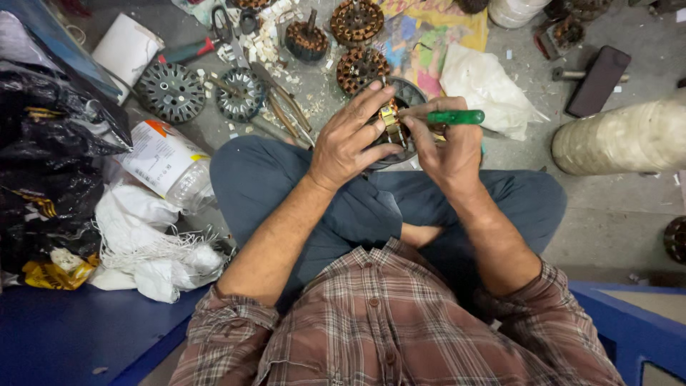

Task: The person repairs fan motors by prying off components with a screwdriver, cutting wires with pliers, and cleaning parts with a cloth.

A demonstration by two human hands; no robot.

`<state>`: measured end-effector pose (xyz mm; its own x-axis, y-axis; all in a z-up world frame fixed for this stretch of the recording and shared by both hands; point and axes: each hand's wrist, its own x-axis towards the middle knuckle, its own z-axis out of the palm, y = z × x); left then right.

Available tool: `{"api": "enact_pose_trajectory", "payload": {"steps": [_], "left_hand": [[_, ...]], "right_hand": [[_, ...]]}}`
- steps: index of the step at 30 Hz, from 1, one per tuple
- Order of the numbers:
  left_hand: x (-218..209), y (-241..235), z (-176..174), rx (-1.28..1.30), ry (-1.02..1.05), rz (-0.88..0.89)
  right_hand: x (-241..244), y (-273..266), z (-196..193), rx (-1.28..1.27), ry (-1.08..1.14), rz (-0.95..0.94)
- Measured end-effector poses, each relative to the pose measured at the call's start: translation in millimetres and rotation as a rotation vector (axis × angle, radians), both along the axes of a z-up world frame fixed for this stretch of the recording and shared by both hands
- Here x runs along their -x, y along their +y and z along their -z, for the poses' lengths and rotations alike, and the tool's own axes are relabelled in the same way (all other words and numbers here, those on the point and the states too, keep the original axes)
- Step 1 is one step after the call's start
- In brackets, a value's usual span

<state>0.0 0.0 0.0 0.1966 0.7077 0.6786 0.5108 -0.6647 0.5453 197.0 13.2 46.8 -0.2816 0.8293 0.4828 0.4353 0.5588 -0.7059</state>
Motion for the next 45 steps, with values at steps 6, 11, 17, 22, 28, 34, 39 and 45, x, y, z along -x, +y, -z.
{"api": "enact_pose_trajectory", "payload": {"steps": [6, 11, 17, 22, 28, 34, 39, 45], "left_hand": [[4.0, -2.2, -8.5, -0.031, -0.005, 0.015], [1.0, -1.5, -5.5, -0.021, -0.025, 0.005], [3.6, -1.6, -4.0, -0.015, -0.020, 0.011], [3.2, -1.7, -5.2, -0.016, -0.016, 0.008], [2.8, 0.0, -3.6, -0.035, -0.012, -0.003], [1.9, -0.6, -4.8, -0.058, -0.004, 0.004], [0.7, -0.7, -3.4, -0.081, -0.025, 0.014], [0.0, -0.2, -3.5, -0.083, -0.005, 0.000]], "right_hand": [[1.6, -0.6, -13.8, -0.066, -0.010, -0.041], [6.8, 0.7, -25.6, -0.046, -0.150, -0.013], [8.9, 3.7, -35.7, -0.091, -0.217, -0.040], [6.3, 5.5, -32.8, -0.120, -0.244, -0.066], [5.8, -0.7, -9.6, -0.104, -0.047, -0.002], [-0.1, 1.3, 1.3, -0.093, -0.013, 0.000], [-7.3, 12.0, 3.0, 0.142, 0.076, -0.028], [-6.9, 13.9, -2.2, 0.166, 0.102, -0.079]]}}
